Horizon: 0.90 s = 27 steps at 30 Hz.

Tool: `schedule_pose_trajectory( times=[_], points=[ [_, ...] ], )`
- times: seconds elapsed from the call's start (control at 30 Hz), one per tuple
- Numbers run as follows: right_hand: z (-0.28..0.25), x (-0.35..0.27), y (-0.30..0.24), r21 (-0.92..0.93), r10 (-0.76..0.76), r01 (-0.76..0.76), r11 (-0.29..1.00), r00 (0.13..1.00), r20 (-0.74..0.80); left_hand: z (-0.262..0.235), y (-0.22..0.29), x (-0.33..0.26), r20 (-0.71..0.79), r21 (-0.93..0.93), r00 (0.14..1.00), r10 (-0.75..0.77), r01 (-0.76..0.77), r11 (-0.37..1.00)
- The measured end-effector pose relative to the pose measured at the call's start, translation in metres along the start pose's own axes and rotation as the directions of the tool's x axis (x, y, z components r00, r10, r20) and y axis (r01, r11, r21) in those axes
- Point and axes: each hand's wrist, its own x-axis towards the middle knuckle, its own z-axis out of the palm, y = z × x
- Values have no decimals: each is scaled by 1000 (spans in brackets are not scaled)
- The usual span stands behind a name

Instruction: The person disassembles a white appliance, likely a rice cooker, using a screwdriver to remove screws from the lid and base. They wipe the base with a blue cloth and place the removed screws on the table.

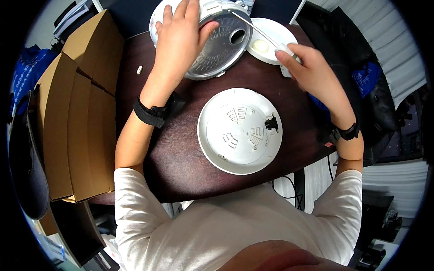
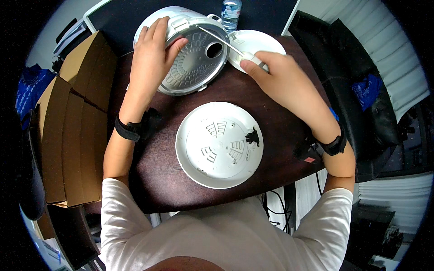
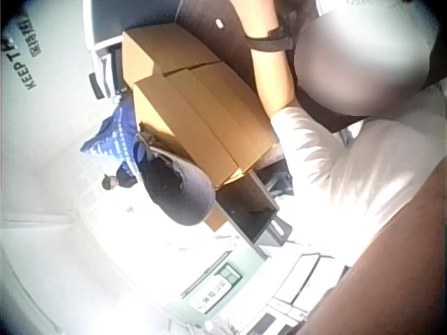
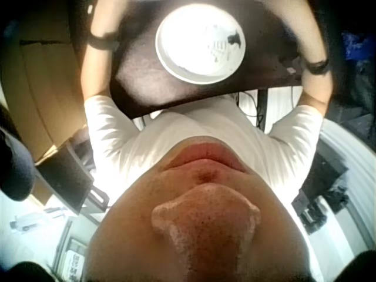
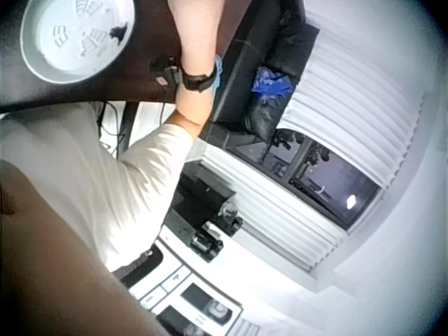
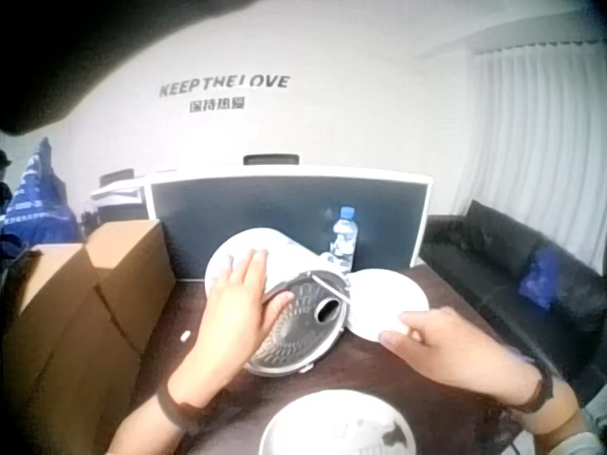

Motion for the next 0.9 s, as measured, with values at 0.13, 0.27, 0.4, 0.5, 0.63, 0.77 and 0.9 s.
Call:
schedule_pose_trajectory(
  times=[0.13,0.27,0.4,0.5,0.63,0.77,0.9],
  points=[
    [-8,0,0,-716,-449,178,675,869,-207,0,-1,-1,-25,46,999,31,-30,999],
    [-16,5,1,-725,-491,170,667,833,-256,-1,1,0,-16,35,1000,23,-22,999],
    [-1,3,24,-84,-159,145,986,969,-191,-1,2,0,-21,32,1000,11,-11,999],
    [7,-8,11,480,235,-303,823,952,197,2,1,-1,-34,45,999,11,-9,999],
    [14,-11,4,640,219,-379,668,923,317,0,1,0,-31,38,999,13,-12,999],
    [17,-10,1,661,207,-381,646,922,328,0,0,0,12,12,1000,-13,12,1000],
    [19,-10,0,665,211,-367,650,928,306,3,0,-2,2,64,1000,-9,9,998]
  ],
)
